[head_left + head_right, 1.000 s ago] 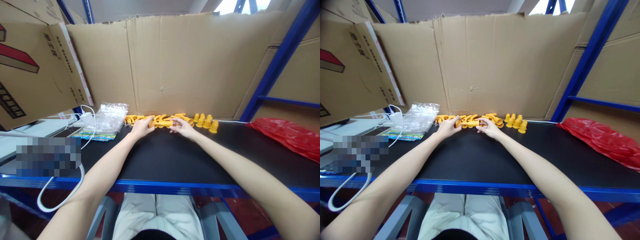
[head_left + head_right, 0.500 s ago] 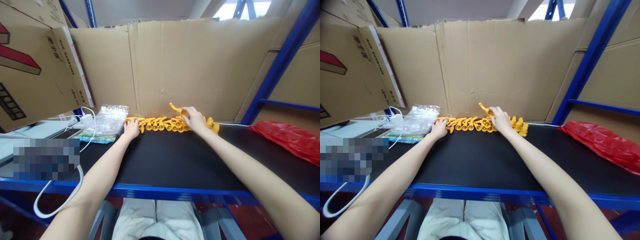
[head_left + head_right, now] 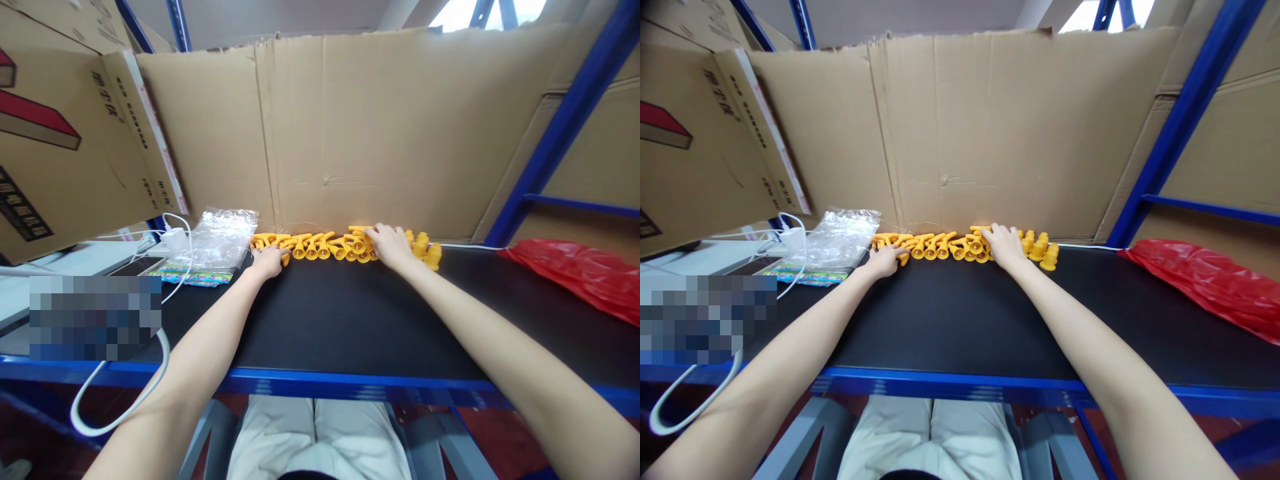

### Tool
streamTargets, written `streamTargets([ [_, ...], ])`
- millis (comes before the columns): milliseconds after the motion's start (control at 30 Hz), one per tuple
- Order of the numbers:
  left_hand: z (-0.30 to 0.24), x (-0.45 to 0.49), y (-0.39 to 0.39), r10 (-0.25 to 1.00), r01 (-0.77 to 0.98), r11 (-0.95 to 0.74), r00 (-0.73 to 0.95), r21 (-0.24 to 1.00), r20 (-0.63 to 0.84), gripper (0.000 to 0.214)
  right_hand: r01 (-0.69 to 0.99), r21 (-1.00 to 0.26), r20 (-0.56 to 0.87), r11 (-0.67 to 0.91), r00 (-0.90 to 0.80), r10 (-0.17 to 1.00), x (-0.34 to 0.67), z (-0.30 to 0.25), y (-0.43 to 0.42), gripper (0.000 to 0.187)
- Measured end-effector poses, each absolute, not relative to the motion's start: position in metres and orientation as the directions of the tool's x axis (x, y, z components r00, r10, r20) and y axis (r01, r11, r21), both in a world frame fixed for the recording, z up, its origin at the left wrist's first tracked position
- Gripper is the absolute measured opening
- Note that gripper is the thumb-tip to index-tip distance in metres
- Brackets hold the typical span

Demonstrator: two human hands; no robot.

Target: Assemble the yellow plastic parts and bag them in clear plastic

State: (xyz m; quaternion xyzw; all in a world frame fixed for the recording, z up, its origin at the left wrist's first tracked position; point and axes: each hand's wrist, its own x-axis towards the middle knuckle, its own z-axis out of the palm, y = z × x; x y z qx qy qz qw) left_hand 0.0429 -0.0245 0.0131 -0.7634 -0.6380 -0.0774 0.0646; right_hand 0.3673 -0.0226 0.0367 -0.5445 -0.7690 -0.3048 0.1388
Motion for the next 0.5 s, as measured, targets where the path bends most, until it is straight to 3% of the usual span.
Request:
streamTargets([
  [133, 0.014, 0.045, -0.025, 0.963, 0.982, -0.191, 0.189, -0.006, 0.195, 0.056, 0.928, 0.235, 0.502, 0.289, -0.370, 0.782, 0.373, 0.027, -0.022, 0.042],
  [333, 0.015, 0.048, -0.028, 0.967, 0.982, -0.188, 0.186, -0.006, 0.174, 0.057, 0.940, 0.008, 0.423, 0.342, -0.313, 0.850, 0.387, 0.026, -0.018, 0.053],
  [500, 0.018, 0.050, -0.030, 0.969, 0.983, -0.184, 0.184, -0.016, 0.166, 0.053, 0.975, -0.096, 0.460, 0.201, -0.136, 0.878, 0.412, 0.034, -0.011, 0.047],
])
